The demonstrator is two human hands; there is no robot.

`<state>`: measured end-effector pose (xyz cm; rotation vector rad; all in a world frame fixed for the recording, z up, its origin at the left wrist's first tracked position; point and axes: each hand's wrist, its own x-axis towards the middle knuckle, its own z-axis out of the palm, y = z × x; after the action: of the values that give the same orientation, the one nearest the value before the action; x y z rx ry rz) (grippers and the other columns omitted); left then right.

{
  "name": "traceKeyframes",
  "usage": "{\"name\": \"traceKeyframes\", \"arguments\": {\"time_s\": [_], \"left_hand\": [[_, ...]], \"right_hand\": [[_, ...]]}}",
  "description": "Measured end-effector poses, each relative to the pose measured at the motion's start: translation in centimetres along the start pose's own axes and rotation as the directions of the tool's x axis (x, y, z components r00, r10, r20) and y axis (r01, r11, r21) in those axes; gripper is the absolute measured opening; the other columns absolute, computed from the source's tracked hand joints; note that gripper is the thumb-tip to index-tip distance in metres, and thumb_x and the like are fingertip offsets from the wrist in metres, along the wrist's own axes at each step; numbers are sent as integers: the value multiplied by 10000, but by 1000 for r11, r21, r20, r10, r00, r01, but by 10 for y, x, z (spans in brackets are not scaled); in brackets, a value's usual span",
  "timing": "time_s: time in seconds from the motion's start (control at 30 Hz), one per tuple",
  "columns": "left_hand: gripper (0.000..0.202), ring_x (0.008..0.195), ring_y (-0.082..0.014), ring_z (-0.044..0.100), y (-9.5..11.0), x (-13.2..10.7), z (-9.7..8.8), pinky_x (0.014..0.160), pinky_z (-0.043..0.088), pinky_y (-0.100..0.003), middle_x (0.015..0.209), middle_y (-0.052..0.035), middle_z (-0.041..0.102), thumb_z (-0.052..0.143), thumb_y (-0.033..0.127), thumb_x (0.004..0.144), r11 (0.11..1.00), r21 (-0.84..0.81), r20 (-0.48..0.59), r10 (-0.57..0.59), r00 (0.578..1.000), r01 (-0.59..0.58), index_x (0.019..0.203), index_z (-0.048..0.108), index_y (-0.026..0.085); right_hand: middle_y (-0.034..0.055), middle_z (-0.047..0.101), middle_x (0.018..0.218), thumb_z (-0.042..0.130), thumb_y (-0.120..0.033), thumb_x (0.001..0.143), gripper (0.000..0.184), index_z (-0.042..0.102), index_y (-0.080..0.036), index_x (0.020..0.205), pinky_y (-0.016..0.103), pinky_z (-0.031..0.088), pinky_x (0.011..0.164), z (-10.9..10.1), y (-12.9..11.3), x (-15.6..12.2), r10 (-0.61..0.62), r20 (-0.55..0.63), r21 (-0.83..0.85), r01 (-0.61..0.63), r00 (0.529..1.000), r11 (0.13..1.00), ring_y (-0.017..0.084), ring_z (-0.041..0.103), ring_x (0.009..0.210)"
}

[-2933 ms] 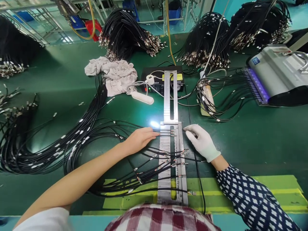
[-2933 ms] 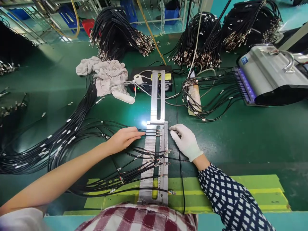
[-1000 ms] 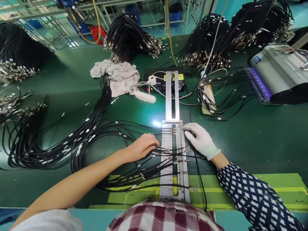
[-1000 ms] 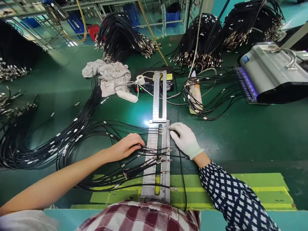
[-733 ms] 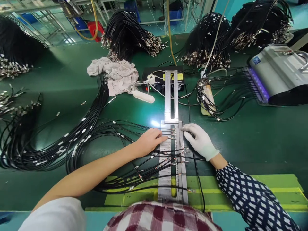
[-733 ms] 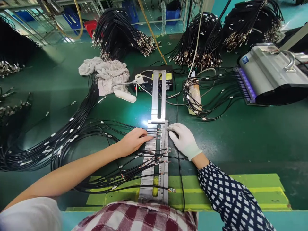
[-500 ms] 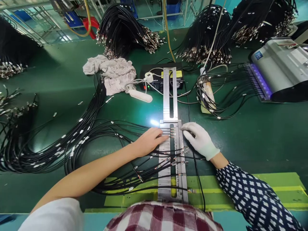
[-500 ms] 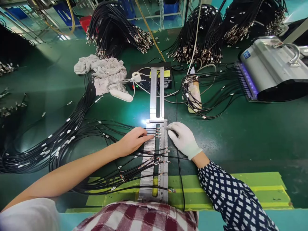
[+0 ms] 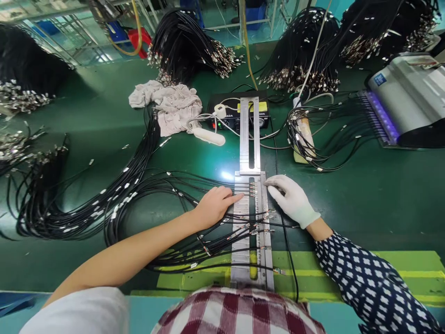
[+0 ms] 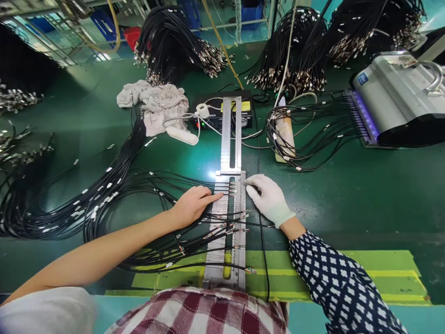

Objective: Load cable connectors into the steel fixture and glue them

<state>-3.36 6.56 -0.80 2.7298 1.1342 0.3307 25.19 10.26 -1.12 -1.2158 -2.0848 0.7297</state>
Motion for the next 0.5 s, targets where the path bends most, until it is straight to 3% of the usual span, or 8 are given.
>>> {"name": "traceKeyframes", "arguments": {"time_s": [0.1, 0.2, 0.3, 0.37, 0.43, 0.5], "left_hand": [[391, 897, -179, 564, -2, -5, -24, 826, 454, -312, 992, -73, 635, 329, 163, 1016, 961, -264, 72, -66, 995, 83, 1333, 556, 195], [248, 932, -162, 575, -2, -26, -57, 869, 459, -288, 995, -56, 636, 427, 184, 1001, 877, -460, 178, -59, 982, 136, 1169, 609, 191], [117, 959, -183, 545, 2, -57, -79, 866, 441, -295, 968, -52, 616, 534, 161, 948, 920, -369, 329, -5, 944, 133, 968, 644, 193], [105, 947, -197, 534, 3, -74, -83, 837, 433, -306, 953, -52, 607, 559, 125, 916, 963, -233, 373, -39, 927, 134, 905, 641, 190], [124, 926, -191, 552, 1, -83, -81, 822, 437, -302, 932, -46, 619, 541, 123, 930, 972, -195, 342, -60, 938, 133, 878, 632, 190], [126, 913, -170, 585, -3, -80, -77, 834, 449, -291, 926, -34, 648, 526, 169, 969, 962, -240, 208, -83, 975, 133, 912, 633, 200]], "right_hand": [[64, 706, 1088, 516, -281, 956, 191, 685, -239, 1034, 429, 528, 949, -1, 2, -6, -25, 9, 9, 25, 1000, 1000, 244, 654, 1047], [65, 707, 1092, 519, -308, 962, 190, 681, -240, 1034, 430, 526, 948, -2, 5, -11, -40, 7, 19, 40, 999, 999, 247, 654, 1051], [61, 708, 1076, 520, -323, 963, 188, 681, -244, 1020, 431, 527, 938, -1, 6, -12, -30, 1, 17, 30, 1000, 999, 249, 658, 1033], [60, 706, 1066, 516, -323, 964, 189, 681, -246, 1017, 428, 530, 924, 0, 7, -10, -13, 0, 12, 13, 1000, 1000, 249, 659, 1019], [57, 705, 1064, 512, -318, 966, 190, 681, -249, 1020, 421, 532, 912, 1, 7, -9, -5, 2, 10, 5, 1000, 1000, 245, 659, 1010], [52, 705, 1064, 514, -313, 966, 186, 680, -251, 1023, 415, 529, 912, 1, 7, -8, -8, 0, 9, 8, 1000, 1000, 240, 660, 1005]]}}
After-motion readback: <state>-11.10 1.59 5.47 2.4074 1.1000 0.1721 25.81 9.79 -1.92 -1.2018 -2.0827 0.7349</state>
